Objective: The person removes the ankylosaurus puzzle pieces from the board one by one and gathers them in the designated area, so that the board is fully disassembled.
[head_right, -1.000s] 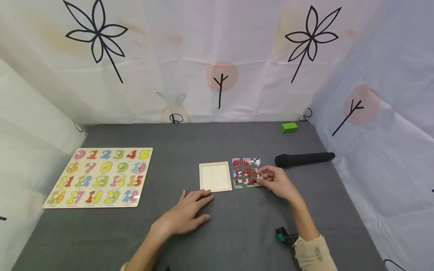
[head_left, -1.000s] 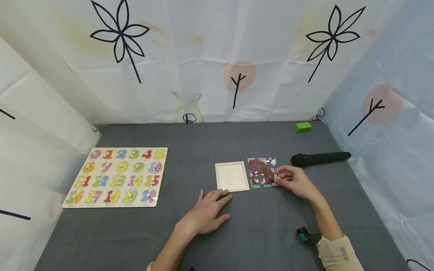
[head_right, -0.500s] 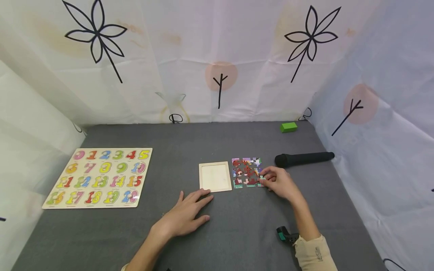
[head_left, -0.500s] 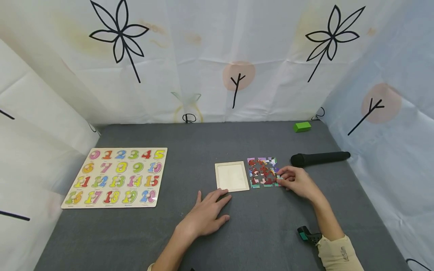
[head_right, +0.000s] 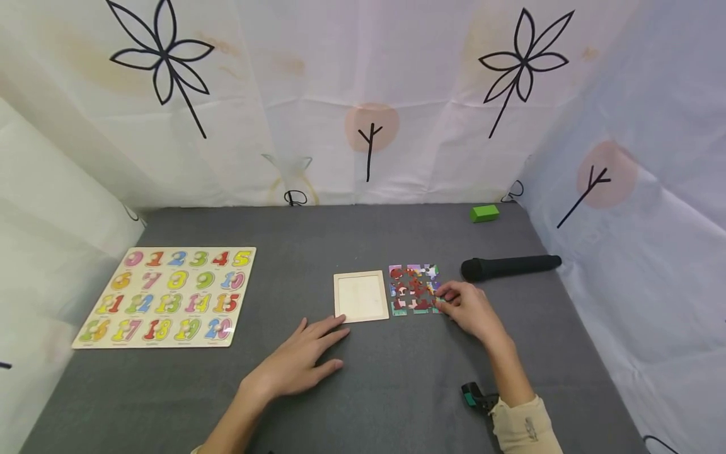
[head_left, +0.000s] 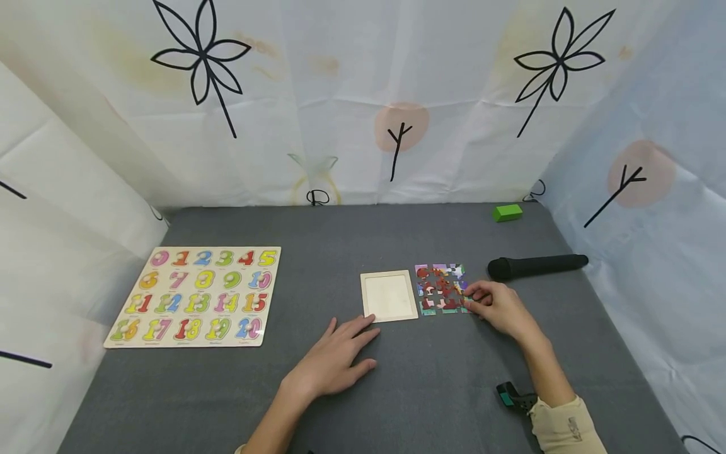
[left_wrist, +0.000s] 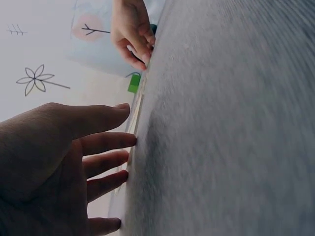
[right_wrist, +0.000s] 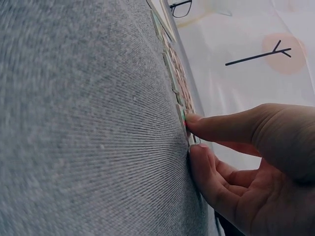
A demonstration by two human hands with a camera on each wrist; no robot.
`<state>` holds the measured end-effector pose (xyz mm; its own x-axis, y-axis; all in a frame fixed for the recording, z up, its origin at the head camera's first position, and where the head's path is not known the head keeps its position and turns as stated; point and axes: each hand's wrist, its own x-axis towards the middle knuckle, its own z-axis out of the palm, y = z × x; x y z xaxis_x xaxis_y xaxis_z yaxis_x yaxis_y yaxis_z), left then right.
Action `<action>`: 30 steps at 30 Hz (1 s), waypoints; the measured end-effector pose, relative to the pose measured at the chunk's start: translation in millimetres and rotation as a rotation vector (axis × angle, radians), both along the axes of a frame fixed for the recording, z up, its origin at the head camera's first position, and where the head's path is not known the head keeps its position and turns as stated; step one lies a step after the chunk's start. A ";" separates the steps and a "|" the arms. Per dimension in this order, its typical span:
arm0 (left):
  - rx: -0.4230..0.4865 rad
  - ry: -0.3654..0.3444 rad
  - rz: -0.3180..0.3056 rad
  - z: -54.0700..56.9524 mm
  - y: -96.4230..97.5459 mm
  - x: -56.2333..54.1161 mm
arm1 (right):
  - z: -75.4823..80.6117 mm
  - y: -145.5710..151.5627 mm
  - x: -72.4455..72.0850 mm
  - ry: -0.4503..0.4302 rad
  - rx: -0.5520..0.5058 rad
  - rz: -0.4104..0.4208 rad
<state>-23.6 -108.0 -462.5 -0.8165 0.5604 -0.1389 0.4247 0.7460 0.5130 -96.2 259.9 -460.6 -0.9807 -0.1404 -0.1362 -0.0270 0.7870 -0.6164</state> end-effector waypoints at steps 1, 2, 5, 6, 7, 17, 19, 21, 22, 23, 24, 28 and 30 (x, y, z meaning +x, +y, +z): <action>-0.003 0.007 0.001 0.2 -1.0 -0.3 | 0.1 0.0 0.2 -0.001 -0.003 -0.004; -0.008 0.011 0.004 -0.3 -1.8 -0.7 | 0.3 0.0 0.5 -0.001 -0.010 -0.007; -0.025 0.016 0.015 -0.4 -3.0 -1.7 | 0.3 1.5 1.2 0.005 -0.048 -0.003; -0.035 0.013 0.021 -0.2 -3.1 -2.0 | 0.0 2.1 1.6 0.006 -0.067 -0.001; -0.039 0.014 0.026 0.0 -3.3 -2.1 | -0.1 3.3 2.0 0.009 -0.086 0.005; -0.072 0.027 0.030 3.9 -2.7 -0.7 | 0.8 13.9 9.7 0.012 -0.167 0.014; -0.081 0.024 0.030 5.4 -3.2 -0.3 | 1.9 15.0 11.3 0.009 -0.164 0.011; -0.084 0.021 0.031 6.4 -4.0 -0.1 | 2.9 16.1 12.5 0.007 -0.166 0.009; -0.083 0.017 0.031 6.3 -4.5 0.0 | 3.4 16.6 13.0 0.007 -0.167 0.005; -0.076 0.014 0.030 6.2 -5.2 -0.1 | 4.0 17.0 13.7 0.006 -0.167 0.004; -0.072 0.012 0.026 6.2 -6.0 -0.1 | 4.4 17.3 14.2 0.008 -0.168 0.004; -0.028 0.002 0.011 1.3 -11.8 -1.8 | 7.1 17.5 17.8 0.016 -0.166 0.005; -0.006 0.021 0.007 -1.3 -17.6 -3.0 | 9.6 16.8 20.8 0.038 -0.153 0.005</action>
